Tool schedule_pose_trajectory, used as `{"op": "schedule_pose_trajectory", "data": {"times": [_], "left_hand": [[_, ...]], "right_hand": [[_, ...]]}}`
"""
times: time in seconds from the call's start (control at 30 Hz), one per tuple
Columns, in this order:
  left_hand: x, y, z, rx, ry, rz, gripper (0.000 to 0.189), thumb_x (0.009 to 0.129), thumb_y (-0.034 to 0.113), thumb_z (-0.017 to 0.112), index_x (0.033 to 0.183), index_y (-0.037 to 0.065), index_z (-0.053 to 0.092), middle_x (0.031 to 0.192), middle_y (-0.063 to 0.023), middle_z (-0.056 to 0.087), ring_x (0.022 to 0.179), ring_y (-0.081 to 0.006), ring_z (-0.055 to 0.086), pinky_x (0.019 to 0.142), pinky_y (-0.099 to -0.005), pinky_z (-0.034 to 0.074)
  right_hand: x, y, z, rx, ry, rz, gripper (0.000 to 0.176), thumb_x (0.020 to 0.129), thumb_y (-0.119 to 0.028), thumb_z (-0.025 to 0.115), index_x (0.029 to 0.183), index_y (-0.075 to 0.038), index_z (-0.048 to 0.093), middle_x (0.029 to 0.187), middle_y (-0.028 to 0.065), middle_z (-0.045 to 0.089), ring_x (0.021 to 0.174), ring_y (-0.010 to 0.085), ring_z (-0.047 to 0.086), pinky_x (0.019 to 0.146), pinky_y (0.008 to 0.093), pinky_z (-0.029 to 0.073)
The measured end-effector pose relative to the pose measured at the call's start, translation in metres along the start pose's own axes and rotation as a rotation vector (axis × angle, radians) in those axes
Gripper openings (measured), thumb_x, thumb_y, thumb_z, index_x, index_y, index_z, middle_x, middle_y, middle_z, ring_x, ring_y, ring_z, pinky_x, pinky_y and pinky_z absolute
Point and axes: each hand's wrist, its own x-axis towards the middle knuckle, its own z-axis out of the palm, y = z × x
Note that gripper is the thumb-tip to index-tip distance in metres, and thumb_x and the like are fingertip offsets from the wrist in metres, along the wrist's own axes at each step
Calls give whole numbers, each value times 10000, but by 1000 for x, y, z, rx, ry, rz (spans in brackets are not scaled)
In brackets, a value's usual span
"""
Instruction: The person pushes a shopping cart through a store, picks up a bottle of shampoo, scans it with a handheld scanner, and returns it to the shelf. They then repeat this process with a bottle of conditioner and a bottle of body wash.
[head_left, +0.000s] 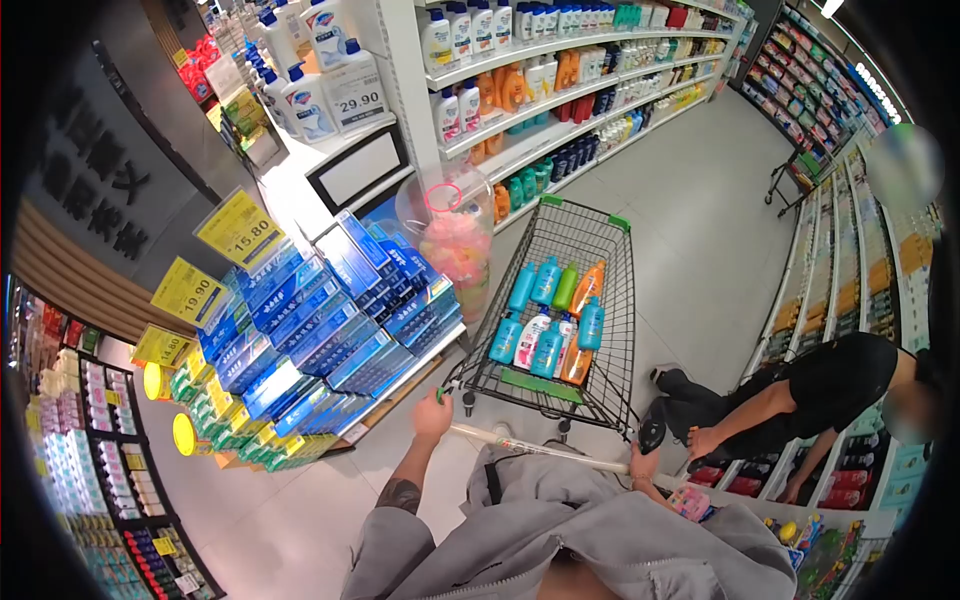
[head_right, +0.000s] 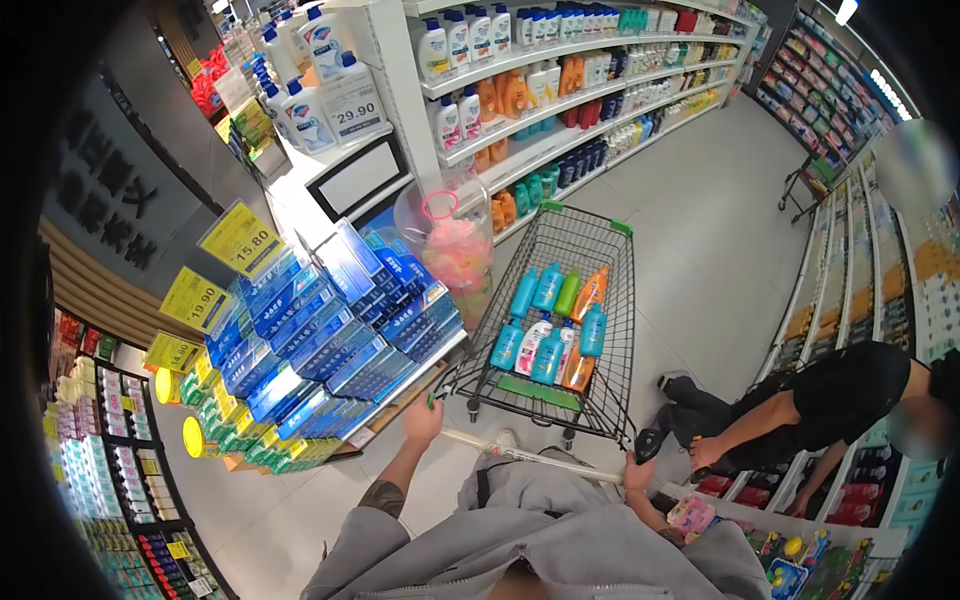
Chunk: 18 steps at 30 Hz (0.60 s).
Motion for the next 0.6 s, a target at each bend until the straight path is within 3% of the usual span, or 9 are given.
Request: {"op": "schedule_pose_trajectory", "data": {"times": [0.33, 0.5, 0.6], "left_hand": [[89, 62, 10, 70, -78, 7, 293, 822, 302, 498, 955, 58, 590, 716, -209, 638, 693, -386, 628, 682, -488, 491], [123, 91, 17, 104, -83, -13, 270, 821, 302, 507, 913, 62, 587, 716, -206, 640, 682, -391, 625, 657, -491, 488], [151, 104, 30, 48, -87, 14, 269, 818, 315, 520, 915, 70, 576, 716, -220, 633, 685, -406, 619, 644, -511, 481]], "right_hand": [[61, -64, 35, 31, 114, 46, 366, 752, -197, 706, 989, 43, 566, 919, 201, 626, 879, 366, 596, 791, 408, 441], [87, -86, 37, 15, 98, 58, 416, 760, -240, 704, 1003, 63, 556, 918, 211, 628, 848, 370, 601, 764, 410, 447], [117, -92, 50, 40, 173, 48, 360, 758, -190, 689, 975, 65, 557, 877, 220, 626, 821, 362, 607, 742, 408, 451]]}}
